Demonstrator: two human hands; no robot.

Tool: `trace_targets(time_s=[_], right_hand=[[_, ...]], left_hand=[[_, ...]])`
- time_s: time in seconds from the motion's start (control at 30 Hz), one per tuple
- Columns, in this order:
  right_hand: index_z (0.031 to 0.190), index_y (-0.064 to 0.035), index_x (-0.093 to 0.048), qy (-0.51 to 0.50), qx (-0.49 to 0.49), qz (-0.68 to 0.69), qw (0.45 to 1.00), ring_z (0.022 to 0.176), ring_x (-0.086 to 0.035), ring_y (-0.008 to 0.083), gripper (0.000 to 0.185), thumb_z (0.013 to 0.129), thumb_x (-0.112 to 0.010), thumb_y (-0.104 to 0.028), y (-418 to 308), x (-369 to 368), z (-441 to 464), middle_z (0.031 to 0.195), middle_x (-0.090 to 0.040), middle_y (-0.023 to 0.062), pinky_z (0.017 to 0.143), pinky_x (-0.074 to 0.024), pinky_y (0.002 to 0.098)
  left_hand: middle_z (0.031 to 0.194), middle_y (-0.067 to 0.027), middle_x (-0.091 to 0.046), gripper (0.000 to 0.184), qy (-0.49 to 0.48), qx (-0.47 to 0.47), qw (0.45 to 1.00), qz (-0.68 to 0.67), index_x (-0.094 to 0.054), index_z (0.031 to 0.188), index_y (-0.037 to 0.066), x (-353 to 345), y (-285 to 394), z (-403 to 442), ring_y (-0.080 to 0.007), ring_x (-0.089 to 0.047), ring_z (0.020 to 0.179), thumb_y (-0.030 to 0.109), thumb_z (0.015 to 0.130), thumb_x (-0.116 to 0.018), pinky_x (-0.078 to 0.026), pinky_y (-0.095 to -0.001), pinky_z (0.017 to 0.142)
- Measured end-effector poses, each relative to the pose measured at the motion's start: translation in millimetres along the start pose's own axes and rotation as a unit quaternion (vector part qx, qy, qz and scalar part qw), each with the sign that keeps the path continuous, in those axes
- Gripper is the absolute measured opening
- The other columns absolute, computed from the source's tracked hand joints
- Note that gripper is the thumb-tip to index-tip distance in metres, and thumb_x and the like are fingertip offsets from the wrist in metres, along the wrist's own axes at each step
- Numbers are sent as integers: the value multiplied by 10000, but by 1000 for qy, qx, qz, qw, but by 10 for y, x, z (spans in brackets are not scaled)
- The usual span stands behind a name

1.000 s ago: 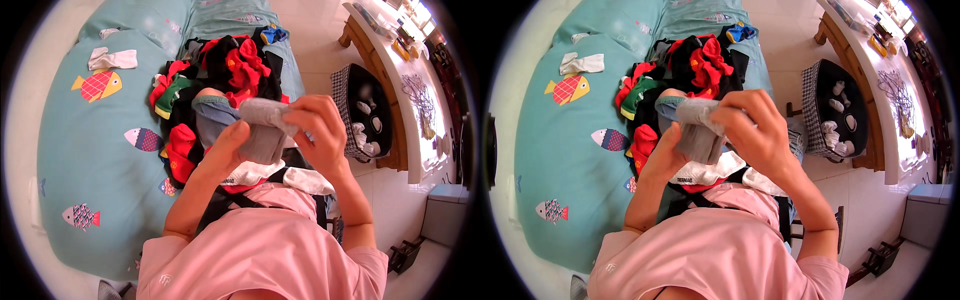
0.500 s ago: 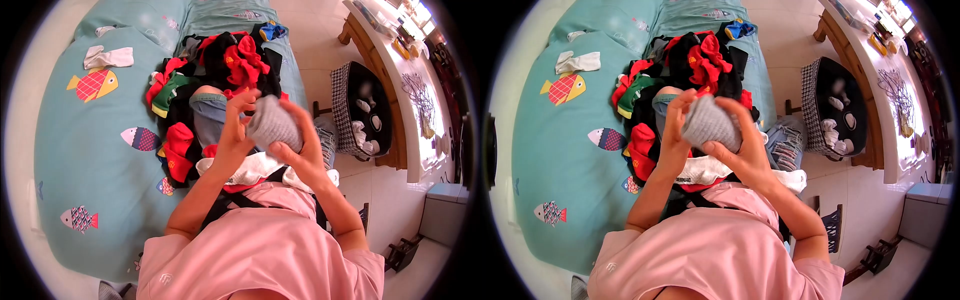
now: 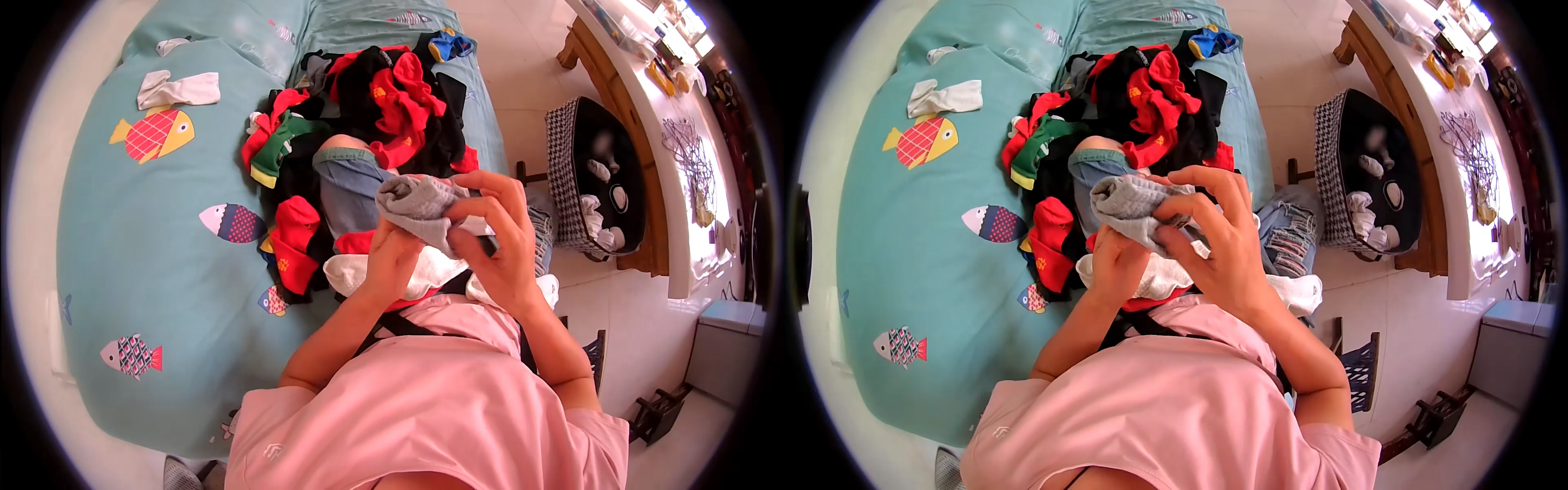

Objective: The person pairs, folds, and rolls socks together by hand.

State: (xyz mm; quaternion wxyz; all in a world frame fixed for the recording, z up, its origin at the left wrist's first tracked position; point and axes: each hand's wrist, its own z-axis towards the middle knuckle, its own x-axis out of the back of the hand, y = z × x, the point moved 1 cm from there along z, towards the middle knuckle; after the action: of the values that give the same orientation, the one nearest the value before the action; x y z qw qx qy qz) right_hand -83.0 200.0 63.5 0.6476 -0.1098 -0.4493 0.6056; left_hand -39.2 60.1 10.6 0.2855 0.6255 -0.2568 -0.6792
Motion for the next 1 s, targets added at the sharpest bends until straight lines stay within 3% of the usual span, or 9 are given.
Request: trace_targets(time_s=[0.1, 0.27, 0.4, 0.5, 0.6, 0.73, 0.83, 0.87, 1.0], right_hand=[[842, -76, -592, 4, 22, -51, 998, 947, -482, 290, 273, 592, -698, -61, -66, 6, 40, 1060, -530, 76, 769, -425, 368], [843, -74, -584, 51, 116, -148, 981, 851, -510, 265, 356, 515, -678, 28, -91, -23, 20, 942, -554, 64, 687, -443, 347], [829, -38, -573, 83, 35, 9, 996, 738, -528, 243, 319, 548, -659, 85, -20, -59, -21, 812, -553, 82, 618, -444, 309], [832, -21, -573, 71, -125, 117, 983, 731, -536, 206, 279, 591, -664, 86, -170, -51, -22, 803, -556, 76, 624, -449, 298], [833, -17, -574, -58, -127, 117, 983, 726, -538, 169, 262, 610, -678, 71, -122, -41, -107, 785, -558, 65, 640, -452, 279], [838, -29, -573, 14, -138, 152, 979, 743, -543, 176, 230, 644, -685, 24, 22, 48, -48, 818, -565, 61, 702, -448, 289], [920, -30, -552, -20, -120, 210, 970, 787, -556, 179, 275, 676, -678, -14, 137, -7, -31, 865, -559, 48, 754, -443, 285], [1027, -36, -518, -30, -179, 296, 938, 871, -562, 158, 360, 702, -674, -37, 104, -71, -45, 928, -559, 48, 806, -434, 270], [1118, -9, -469, -31, -263, 360, 895, 941, -541, 108, 417, 749, -660, -46, 131, -177, -118, 1020, -575, 62, 808, -448, 262]], left_hand=[[1266, -85, -404, 545, -23, -43, 991, 128, -308, 1296, 68, 81, -6, 9, -193, -413, 1181, 38, 759, -400, -316, -337, 1007], [1239, -85, -406, 526, 16, -15, 995, 97, -294, 1281, 74, 29, -51, 18, -176, -418, 1152, 71, 771, -425, -321, -320, 986], [1315, -76, -367, 534, 5, -29, 994, 107, -272, 1328, 73, 1, -51, 31, -195, -360, 1237, 150, 822, -425, -300, -371, 1032], [1299, -79, -387, 503, 49, -80, 993, 68, -292, 1317, 74, -57, -74, 11, -207, -389, 1220, 177, 843, -424, -324, -366, 1020], [1198, -77, -437, 494, 126, -87, 988, 18, -290, 1293, 62, 21, -87, -12, -171, -450, 1128, 102, 823, -437, -351, -333, 979], [1210, -69, -447, 424, 49, -69, 995, -48, -337, 1283, 55, -76, -11, -24, -175, -473, 1112, 159, 879, -405, -378, -322, 966], [1210, -67, -449, 401, -1, -56, 996, 69, -378, 1266, 46, 14, 24, 20, -177, -476, 1113, 174, 886, -384, -384, -331, 958], [1192, -67, -445, 352, 32, -13, 999, 27, -424, 1209, 40, 9, 21, 17, -166, -451, 1110, 174, 888, -372, -350, -309, 959], [1170, -108, -411, 242, 31, -193, 899, 392, -450, 1095, 44, 16, -2, 116, -164, -418, 1073, 209, 920, -419, -313, -304, 946]])
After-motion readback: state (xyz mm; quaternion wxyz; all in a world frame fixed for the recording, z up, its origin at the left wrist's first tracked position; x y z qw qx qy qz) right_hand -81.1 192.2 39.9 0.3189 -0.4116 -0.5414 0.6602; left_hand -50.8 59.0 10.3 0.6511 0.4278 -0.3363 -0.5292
